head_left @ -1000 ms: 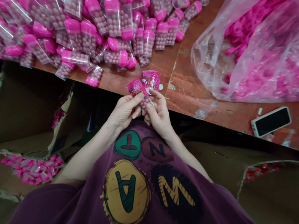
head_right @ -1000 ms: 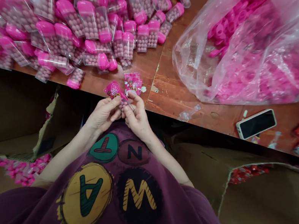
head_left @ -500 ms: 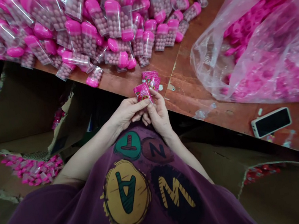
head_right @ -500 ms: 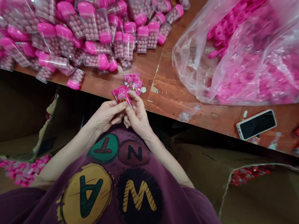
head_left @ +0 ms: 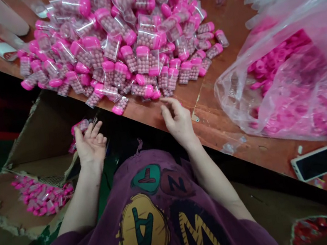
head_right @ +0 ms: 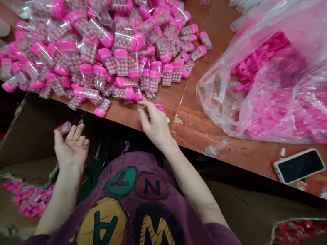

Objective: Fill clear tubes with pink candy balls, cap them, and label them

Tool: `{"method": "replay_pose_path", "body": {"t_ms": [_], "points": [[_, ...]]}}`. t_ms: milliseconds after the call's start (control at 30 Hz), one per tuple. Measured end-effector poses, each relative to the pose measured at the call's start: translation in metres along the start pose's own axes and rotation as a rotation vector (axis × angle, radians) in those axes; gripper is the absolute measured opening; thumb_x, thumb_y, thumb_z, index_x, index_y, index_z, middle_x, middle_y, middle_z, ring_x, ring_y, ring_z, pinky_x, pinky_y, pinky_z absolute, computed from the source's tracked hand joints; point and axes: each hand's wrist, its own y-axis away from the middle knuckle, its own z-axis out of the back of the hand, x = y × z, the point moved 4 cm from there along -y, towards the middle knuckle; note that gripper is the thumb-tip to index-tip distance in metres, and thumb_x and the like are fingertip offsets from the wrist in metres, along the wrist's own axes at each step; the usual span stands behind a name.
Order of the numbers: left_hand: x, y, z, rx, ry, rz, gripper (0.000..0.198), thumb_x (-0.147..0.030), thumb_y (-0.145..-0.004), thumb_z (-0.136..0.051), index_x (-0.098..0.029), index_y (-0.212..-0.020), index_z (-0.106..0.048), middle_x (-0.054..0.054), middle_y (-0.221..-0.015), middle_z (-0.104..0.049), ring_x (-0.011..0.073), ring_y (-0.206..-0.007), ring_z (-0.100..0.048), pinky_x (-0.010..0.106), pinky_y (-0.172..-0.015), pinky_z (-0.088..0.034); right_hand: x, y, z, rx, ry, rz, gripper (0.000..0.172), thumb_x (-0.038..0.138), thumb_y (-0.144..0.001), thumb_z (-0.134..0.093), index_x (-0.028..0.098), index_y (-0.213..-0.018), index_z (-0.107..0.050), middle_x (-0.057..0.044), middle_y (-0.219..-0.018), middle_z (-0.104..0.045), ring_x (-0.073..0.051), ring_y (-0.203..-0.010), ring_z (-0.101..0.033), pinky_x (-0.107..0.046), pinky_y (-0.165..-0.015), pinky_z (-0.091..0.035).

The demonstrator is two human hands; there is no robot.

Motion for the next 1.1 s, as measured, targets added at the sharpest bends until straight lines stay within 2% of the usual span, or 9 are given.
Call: {"method": "replay_pose_path", "body": {"t_ms": [100,200,300,400,500,733,867,1033,1100], "points": [[0.007,-0.002,-0.009,0.007,-0.02,0.04,0.045,-0.052,-0.11,-0.041,-0.018,-0.101,-0.069,0.007,-0.098,-0.081,0.0059,-0.044,-0.041,0.022,-0.049,-0.039,0.004,-0.038,-0.015,0.035,0.308,0.109,0.031,0.026,-0.103,-0.055,0.014,-0.13,-0.066,-0.015,-0.118,-0.068,-0.026,-0.106,-0.064,-0.042,-0.097,-0.053],[0.031,0.007,-0.05,0.194,-0.099,0.073,0.028,-0.042,-0.097,-0.068,-0.015,-0.104,-0.067,0.008,-0.091,-0.079,0.005,-0.041,-0.043,0.021,-0.045,-0.036,0.007,-0.06,-0.036,0.127,0.588,0.134,0.042,0.022,-0.1,-0.057,0.012,-0.141,-0.062,-0.02,-0.131,-0.062,-0.033,-0.121,-0.057,-0.05,-0.104,-0.049],[0.048,0.013,-0.087,0.307,-0.172,0.071,0.038,-0.043,-0.087,-0.08,-0.013,-0.107,-0.066,0.009,-0.092,-0.079,0.0051,-0.041,-0.046,0.021,-0.044,-0.034,0.01,-0.058,-0.039,0.159,0.693,0.156,0.043,0.019,-0.102,-0.049,0.015,-0.144,-0.06,-0.018,-0.126,-0.064,-0.033,-0.117,-0.056,-0.052,-0.102,-0.047],[0.051,0.015,-0.107,0.426,-0.172,0.101,0.045,-0.056,-0.092,-0.074,-0.015,-0.106,-0.065,0.007,-0.091,-0.077,0.0057,-0.043,-0.049,0.021,-0.043,-0.035,0.013,-0.032,-0.024,0.175,0.614,0.223,0.041,0.02,-0.104,-0.047,0.02,-0.142,-0.062,-0.016,-0.122,-0.066,-0.031,-0.115,-0.057,-0.052,-0.101,-0.048],[0.053,0.021,-0.113,0.559,-0.177,0.158,0.041,-0.047,-0.085,-0.085,-0.013,-0.103,-0.068,0.001,-0.078,-0.071,0.0045,-0.042,-0.046,0.02,-0.042,-0.032,0.011,0.005,-0.002,0.151,0.323,0.215,0.036,0.026,-0.104,-0.051,0.025,-0.138,-0.062,-0.012,-0.123,-0.067,-0.028,-0.115,-0.062,-0.049,-0.102,-0.052],[0.093,0.063,-0.125,0.755,-0.213,0.333,0.04,-0.035,-0.075,-0.092,-0.012,-0.099,-0.07,0.0,-0.065,-0.067,0.0079,-0.044,-0.052,0.02,-0.043,-0.036,-0.012,0.084,0.012,-0.076,-0.453,-0.254,0.045,0.051,-0.101,-0.062,0.03,-0.14,-0.056,-0.01,-0.134,-0.07,-0.023,-0.12,-0.071,-0.046,-0.11,-0.059],[0.114,0.077,-0.136,0.777,-0.215,0.342,0.041,-0.033,-0.074,-0.093,-0.012,-0.099,-0.069,-0.001,-0.061,-0.064,0.0105,-0.048,-0.057,0.019,-0.044,-0.039,-0.01,0.099,0.016,-0.12,-0.412,-0.292,0.045,0.051,-0.097,-0.067,0.029,-0.136,-0.06,-0.01,-0.138,-0.067,-0.023,-0.129,-0.067,-0.045,-0.117,-0.055],[0.12,0.076,-0.135,0.76,-0.403,0.23,0.025,-0.026,-0.083,-0.081,-0.01,-0.099,-0.069,0.004,-0.074,-0.07,0.0106,-0.049,-0.061,0.019,-0.042,-0.04,-0.025,0.089,0.039,-0.356,-0.325,-0.318,0.021,0.045,-0.099,-0.064,0.025,-0.101,-0.062,-0.005,-0.102,-0.072,-0.019,-0.094,-0.072,-0.04,-0.093,-0.063],[0.118,0.069,-0.131,0.679,-0.495,0.151,0.014,-0.02,-0.088,-0.072,-0.011,-0.098,-0.069,0.005,-0.08,-0.072,0.0083,-0.047,-0.057,0.019,-0.04,-0.036,-0.032,0.08,0.051,-0.404,-0.246,-0.267,0.012,0.036,-0.099,-0.06,0.025,-0.104,-0.061,-0.003,-0.095,-0.07,-0.018,-0.087,-0.071,-0.039,-0.089,-0.062]]}}
